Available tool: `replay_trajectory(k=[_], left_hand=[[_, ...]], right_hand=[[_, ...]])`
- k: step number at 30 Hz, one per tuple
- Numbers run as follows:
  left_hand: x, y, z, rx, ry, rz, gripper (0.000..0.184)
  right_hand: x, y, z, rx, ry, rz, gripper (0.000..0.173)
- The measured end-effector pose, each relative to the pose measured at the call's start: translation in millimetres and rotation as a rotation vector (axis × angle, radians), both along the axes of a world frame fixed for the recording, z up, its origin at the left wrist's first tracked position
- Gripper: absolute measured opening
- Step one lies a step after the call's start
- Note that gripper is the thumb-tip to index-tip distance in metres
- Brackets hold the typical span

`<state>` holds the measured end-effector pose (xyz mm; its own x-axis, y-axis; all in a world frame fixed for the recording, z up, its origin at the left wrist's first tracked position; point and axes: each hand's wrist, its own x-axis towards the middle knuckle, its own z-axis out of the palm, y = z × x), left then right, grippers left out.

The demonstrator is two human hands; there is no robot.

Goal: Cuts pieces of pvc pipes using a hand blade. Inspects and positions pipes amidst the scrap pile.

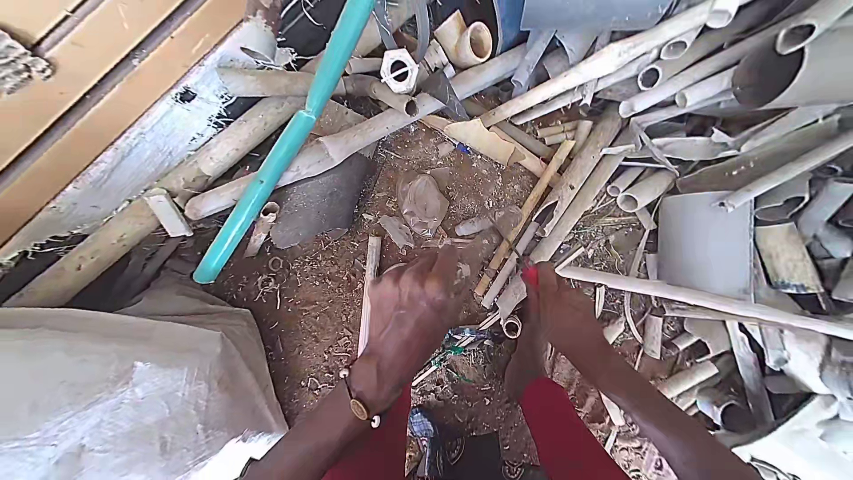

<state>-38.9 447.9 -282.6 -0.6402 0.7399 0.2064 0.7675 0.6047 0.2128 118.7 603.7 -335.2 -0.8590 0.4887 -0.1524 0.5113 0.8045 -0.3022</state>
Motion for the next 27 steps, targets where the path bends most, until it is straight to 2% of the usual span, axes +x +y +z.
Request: replay_trajectory(k=[1,3,5,8,10,13,14,16,17,18,21,22,24,25,27], left_hand=[[1.2,3.4,-2.6,0.007,0.009,-0.009,0.039],[4.8,-1.4,-2.9,-0.007,-0.022,-0.030,0.038],[-0.7,0.9,-5.1,0.015,-0.020,-0.032,0.039],[2.7,-3.2,-6.8,0.015,-0.038,-0.034,0.038],[1.5,-2.2,-7.1,0.014,-0.033,-0.036,0.037],[4.2,-4.5,-6.7,0.003,-0.040,-0.049,0.032],[6.1,-3.0,-7.5,0.008,-0.034,-0.057,0.031],[7.7,-4.7,-5.7,-0.001,-0.068,-0.022,0.034],[6.7,-4.3,-4.5,-0.004,-0.082,-0.003,0.035],[1.5,-1.2,-3.5,0.009,-0.074,0.034,0.037],[-3.1,-4.4,0.0,-0.004,-0.062,0.128,0.038],[-5.4,-6.0,1.5,-0.021,-0.085,0.147,0.040],[-9.5,-6.3,1.0,-0.027,-0.109,0.177,0.049],[-10.3,-4.8,-0.1,-0.023,-0.101,0.194,0.051],[-11.7,-3.7,1.1,-0.040,-0.103,0.224,0.053]], right_hand=[[-4.3,13.0,6.3,-0.024,-0.094,-0.001,0.040],[-2.6,22.5,30.7,-0.068,-0.097,-0.002,0.045],[-8.0,28.5,61.0,0.026,0.135,0.031,0.046],[-8.7,13.4,101.0,0.009,0.497,0.093,0.043],[-8.5,7.2,79.6,0.013,0.524,0.110,0.043],[-2.0,14.7,9.3,0.020,0.166,0.152,0.039],[-3.2,18.9,10.4,0.011,0.031,0.152,0.039],[-12.2,14.9,38.4,-0.015,-0.166,0.153,0.039],[-12.4,6.2,50.6,-0.003,-0.175,0.147,0.039],[-15.1,-1.0,54.6,0.054,-0.082,0.179,0.038],[-8.6,-26.9,35.7,0.177,0.160,0.235,0.035],[-8.6,-25.6,21.8,0.155,0.125,0.190,0.034],[-18.5,-3.3,2.5,0.011,-0.096,0.023,0.037],[-23.8,7.8,-3.1,-0.013,-0.107,-0.004,0.038],[-28.8,-2.1,7.1,-0.046,-0.029,0.030,0.039]])
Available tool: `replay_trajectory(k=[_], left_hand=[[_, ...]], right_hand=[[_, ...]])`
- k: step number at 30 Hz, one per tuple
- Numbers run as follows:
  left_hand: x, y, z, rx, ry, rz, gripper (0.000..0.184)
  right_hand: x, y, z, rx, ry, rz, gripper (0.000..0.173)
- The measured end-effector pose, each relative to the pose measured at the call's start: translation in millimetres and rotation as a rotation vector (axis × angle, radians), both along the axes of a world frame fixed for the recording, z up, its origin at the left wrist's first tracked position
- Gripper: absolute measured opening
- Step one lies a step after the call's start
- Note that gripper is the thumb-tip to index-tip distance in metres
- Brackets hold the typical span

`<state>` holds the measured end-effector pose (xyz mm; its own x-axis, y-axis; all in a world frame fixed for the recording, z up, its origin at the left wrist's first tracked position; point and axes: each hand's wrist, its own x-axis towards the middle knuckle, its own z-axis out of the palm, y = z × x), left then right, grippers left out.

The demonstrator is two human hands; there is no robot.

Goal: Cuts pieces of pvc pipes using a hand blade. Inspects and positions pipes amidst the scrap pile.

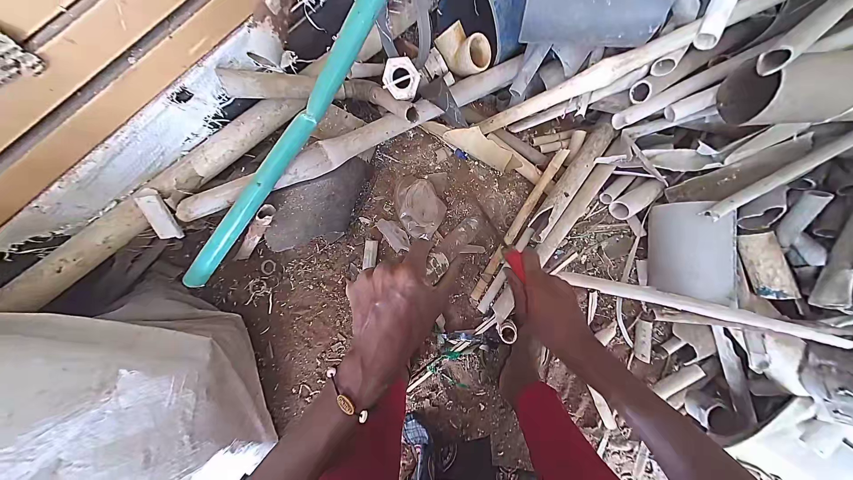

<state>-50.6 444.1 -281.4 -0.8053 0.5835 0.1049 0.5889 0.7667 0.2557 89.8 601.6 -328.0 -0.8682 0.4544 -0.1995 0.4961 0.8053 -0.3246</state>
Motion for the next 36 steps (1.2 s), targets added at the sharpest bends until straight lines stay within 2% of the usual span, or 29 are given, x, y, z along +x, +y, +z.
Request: replay_trajectory(k=[2,3,4,6,8,9,11,12,13,14,15,17,19,22,23,25,26,28,32,36], left_hand=[[-3.1,0.3,2.5,-0.011,-0.032,0.021,0.051],[-4.1,0.2,2.3,-0.003,-0.038,0.034,0.049],[-3.3,-3.1,0.7,-0.006,-0.039,0.037,0.051],[-2.9,-6.9,-1.5,-0.011,-0.036,0.035,0.054],[-4.4,-5.3,-2.4,-0.017,-0.020,0.052,0.055],[-3.9,-5.6,-1.9,-0.024,-0.027,0.048,0.054],[-5.4,-5.9,-1.5,-0.031,-0.038,0.045,0.054],[-5.8,-6.0,-2.9,-0.019,-0.035,0.044,0.054],[-5.0,-7.6,-4.6,-0.003,-0.028,0.035,0.053],[-3.3,-10.0,-6.2,0.011,-0.016,0.020,0.052],[-1.7,-11.8,-6.5,0.023,-0.018,0.002,0.051],[-4.7,-6.6,-7.6,0.059,0.017,-0.014,0.048],[-4.4,-8.4,-6.6,0.053,0.010,-0.029,0.047],[-6.8,-11.2,-11.7,0.078,0.007,-0.029,0.046],[-4.3,-14.3,-14.2,0.088,0.017,-0.044,0.044],[0.1,-20.1,-16.8,0.109,0.023,-0.110,0.041],[-1.6,-18.1,-18.5,0.126,0.038,-0.143,0.040],[0.9,-17.1,-18.7,0.133,0.047,-0.182,0.038],[5.2,-22.8,-20.9,0.125,0.037,-0.255,0.036],[16.9,-28.0,-26.7,0.109,0.083,-0.338,0.032]], right_hand=[[2.7,-25.4,9.4,0.084,0.209,0.084,0.034],[1.8,-30.5,9.3,0.102,0.235,0.093,0.032],[1.6,-29.1,5.4,0.070,0.144,0.059,0.033],[-8.8,0.1,-6.6,-0.114,-0.248,-0.119,0.041],[-18.1,23.4,-12.0,-0.147,-0.326,-0.160,0.045],[-15.6,16.4,-4.6,-0.143,-0.282,-0.135,0.044],[-9.1,-10.3,7.2,-0.031,-0.031,-0.040,0.039],[-8.6,-19.1,7.2,0.039,0.086,0.002,0.036],[-8.6,-22.0,2.6,0.075,0.108,0.019,0.033],[-9.1,-17.4,-3.8,0.037,0.011,-0.013,0.034],[-12.6,-5.1,-7.3,-0.065,-0.205,-0.091,0.039],[-22.7,27.2,-16.8,-0.115,-0.306,-0.148,0.039],[-18.5,15.5,0.4,-0.110,-0.252,-0.110,0.038],[-9.8,-10.3,9.8,0.068,0.068,0.021,0.031],[-8.0,-10.0,7.4,0.045,0.023,0.013,0.031],[-4.7,14.4,-2.3,-0.082,-0.244,-0.090,0.035],[-3.5,34.4,-10.2,-0.070,-0.242,-0.102,0.035],[1.7,41.5,2.2,-0.049,-0.277,-0.073,0.039],[14.0,4.9,44.3,0.149,-0.066,0.148,0.031],[30.2,12.1,31.0,0.108,-0.039,0.232,0.023]])
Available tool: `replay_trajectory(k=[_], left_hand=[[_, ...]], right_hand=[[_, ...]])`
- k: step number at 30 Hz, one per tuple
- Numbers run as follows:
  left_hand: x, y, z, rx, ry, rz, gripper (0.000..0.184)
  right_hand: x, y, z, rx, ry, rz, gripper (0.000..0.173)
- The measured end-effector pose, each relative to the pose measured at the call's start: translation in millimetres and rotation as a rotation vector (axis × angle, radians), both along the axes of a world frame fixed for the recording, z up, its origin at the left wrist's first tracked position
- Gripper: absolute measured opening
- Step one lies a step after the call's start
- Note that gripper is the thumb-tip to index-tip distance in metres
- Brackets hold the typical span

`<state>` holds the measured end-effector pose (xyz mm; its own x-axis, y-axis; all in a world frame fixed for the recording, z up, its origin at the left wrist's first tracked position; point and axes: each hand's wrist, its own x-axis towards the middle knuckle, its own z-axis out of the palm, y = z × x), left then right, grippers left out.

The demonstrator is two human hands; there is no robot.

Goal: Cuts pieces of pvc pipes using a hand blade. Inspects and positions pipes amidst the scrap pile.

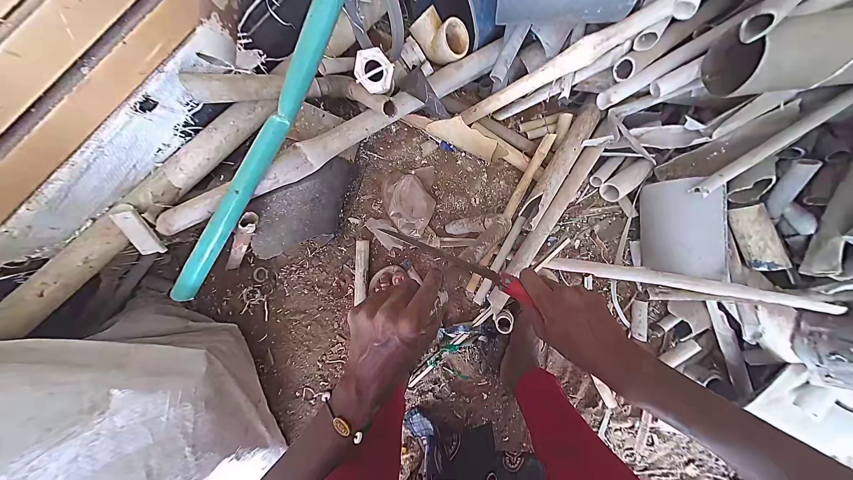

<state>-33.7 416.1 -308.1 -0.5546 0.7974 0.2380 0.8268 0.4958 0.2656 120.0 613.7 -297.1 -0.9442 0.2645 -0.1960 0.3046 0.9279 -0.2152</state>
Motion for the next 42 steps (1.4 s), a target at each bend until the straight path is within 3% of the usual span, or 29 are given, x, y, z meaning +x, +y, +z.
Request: replay_trajectory(k=[5,7,10,12,15,17,18,20,22,23,26,27,28,30,31,33,35,38,40,42], left_hand=[[-2.2,0.9,-0.5,0.012,0.032,0.007,0.030],[0.8,-4.8,-3.2,0.006,0.017,0.017,0.030],[6.8,-4.5,-3.6,0.012,0.025,-0.099,0.020],[10.4,1.1,-5.6,0.032,0.068,-0.171,0.019],[8.9,7.5,-2.2,0.037,0.057,-0.157,0.020],[10.6,8.4,-1.8,0.038,0.051,-0.105,0.021],[9.1,8.6,-1.8,0.034,0.051,-0.090,0.021],[12.7,5.1,-1.0,0.022,0.046,-0.112,0.019],[15.3,8.3,-3.7,0.047,0.075,-0.152,0.019],[15.7,7.6,-3.2,0.044,0.076,-0.148,0.020],[11.7,6.6,-1.9,0.036,0.067,-0.111,0.022],[11.3,6.5,-2.5,0.034,0.067,-0.097,0.022],[12.4,5.2,-2.3,0.025,0.059,-0.092,0.022],[16.0,5.2,-1.2,0.020,0.043,-0.120,0.021],[17.6,8.0,-2.3,0.036,0.052,-0.145,0.020],[18.3,10.5,-1.4,0.027,0.063,-0.155,0.020],[16.8,12.9,0.9,0.003,0.043,-0.155,0.022],[20.3,18.2,0.5,0.017,-0.032,-0.134,0.051],[20.6,20.3,-0.6,0.036,-0.062,-0.113,0.053],[21.6,22.1,-1.9,0.047,-0.065,-0.095,0.045]], right_hand=[[0.2,-11.8,20.6,0.058,0.028,0.018,0.027],[8.1,-13.1,11.6,0.074,0.053,-0.001,0.027],[24.0,31.4,-23.2,-0.071,-0.352,-0.182,0.036],[18.5,39.1,-18.1,-0.109,-0.489,-0.185,0.041],[26.3,4.1,7.9,0.008,-0.029,-0.022,0.040],[26.3,-8.3,11.0,0.024,0.082,0.009,0.038],[26.6,-5.2,2.4,-0.002,0.028,-0.011,0.035],[28.7,15.2,-21.1,-0.139,-0.327,-0.161,0.038],[24.5,35.1,-33.5,-0.163,-0.404,-0.205,0.041],[22.8,28.5,-25.2,-0.158,-0.353,-0.178,0.042],[24.9,-13.2,-5.1,-0.037,0.093,-0.072,0.043],[23.7,-18.9,-5.7,-0.013,0.115,-0.075,0.040],[24.9,-18.8,-12.4,-0.031,0.036,-0.109,0.037],[20.3,3.9,-31.5,-0.176,-0.362,-0.267,0.039],[21.3,19.2,-43.9,-0.202,-0.384,-0.281,0.041],[20.2,24.9,-40.3,-0.255,-0.300,-0.254,0.044],[24.1,6.8,-26.6,-0.195,0.011,-0.212,0.048],[23.3,-12.8,-21.7,-0.144,0.308,-0.195,0.047],[34.9,-11.9,-49.5,-0.165,0.266,-0.212,0.045],[44.1,1.5,-75.9,-0.246,0.019,-0.287,0.044]])
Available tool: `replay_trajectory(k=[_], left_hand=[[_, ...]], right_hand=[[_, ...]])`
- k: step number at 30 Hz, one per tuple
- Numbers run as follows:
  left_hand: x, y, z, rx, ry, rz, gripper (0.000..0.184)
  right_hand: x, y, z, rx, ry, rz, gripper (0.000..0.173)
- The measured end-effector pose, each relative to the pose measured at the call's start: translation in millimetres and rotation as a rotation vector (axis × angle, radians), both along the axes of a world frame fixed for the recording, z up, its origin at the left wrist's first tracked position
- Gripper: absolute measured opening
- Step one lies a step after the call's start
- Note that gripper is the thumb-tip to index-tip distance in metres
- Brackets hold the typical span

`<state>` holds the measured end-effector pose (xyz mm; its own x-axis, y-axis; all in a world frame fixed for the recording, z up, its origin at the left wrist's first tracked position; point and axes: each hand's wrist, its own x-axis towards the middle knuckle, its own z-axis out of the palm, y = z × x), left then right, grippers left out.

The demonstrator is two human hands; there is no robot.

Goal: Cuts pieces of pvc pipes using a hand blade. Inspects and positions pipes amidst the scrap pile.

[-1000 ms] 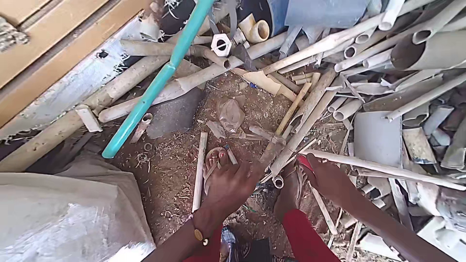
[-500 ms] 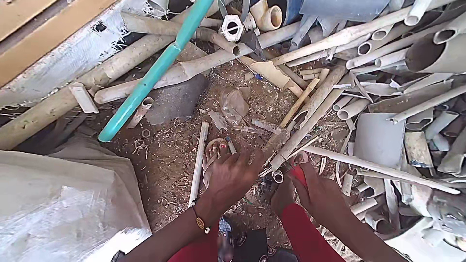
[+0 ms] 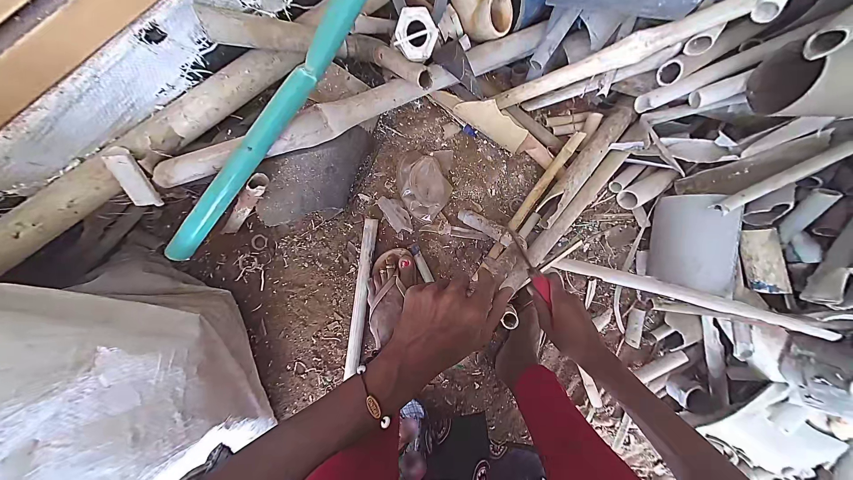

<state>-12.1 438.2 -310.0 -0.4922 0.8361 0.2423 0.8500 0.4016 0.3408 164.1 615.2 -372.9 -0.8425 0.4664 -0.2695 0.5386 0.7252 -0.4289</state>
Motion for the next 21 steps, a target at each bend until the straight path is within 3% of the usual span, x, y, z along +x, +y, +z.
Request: replay_trajectory(k=[2,7,10,12,15,17,21], left_hand=[[0.0,2.8,-2.5,0.023,0.016,0.010,0.041],[0.0,4.3,-2.4,0.036,-0.013,0.012,0.037],[2.7,-0.7,-5.3,0.037,0.007,-0.013,0.036],[1.6,-1.1,-7.6,0.049,0.011,-0.024,0.036],[1.0,-3.8,-6.8,0.047,-0.020,-0.037,0.035],[0.9,-3.1,-8.2,0.052,-0.005,-0.035,0.033],[2.6,-7.3,-9.5,0.045,0.006,-0.044,0.033]], right_hand=[[-4.3,11.3,3.0,-0.032,-0.082,-0.035,0.045],[-17.0,-22.9,45.4,0.123,0.191,0.000,0.047],[-22.7,1.3,29.0,-0.042,-0.304,-0.008,0.043],[-30.0,32.4,28.4,-0.108,-0.388,0.027,0.047],[-28.4,8.8,56.6,0.058,-0.089,0.149,0.057],[-30.2,-7.1,58.0,0.134,0.074,0.217,0.054],[-35.3,4.1,56.2,0.083,0.017,0.315,0.046]])
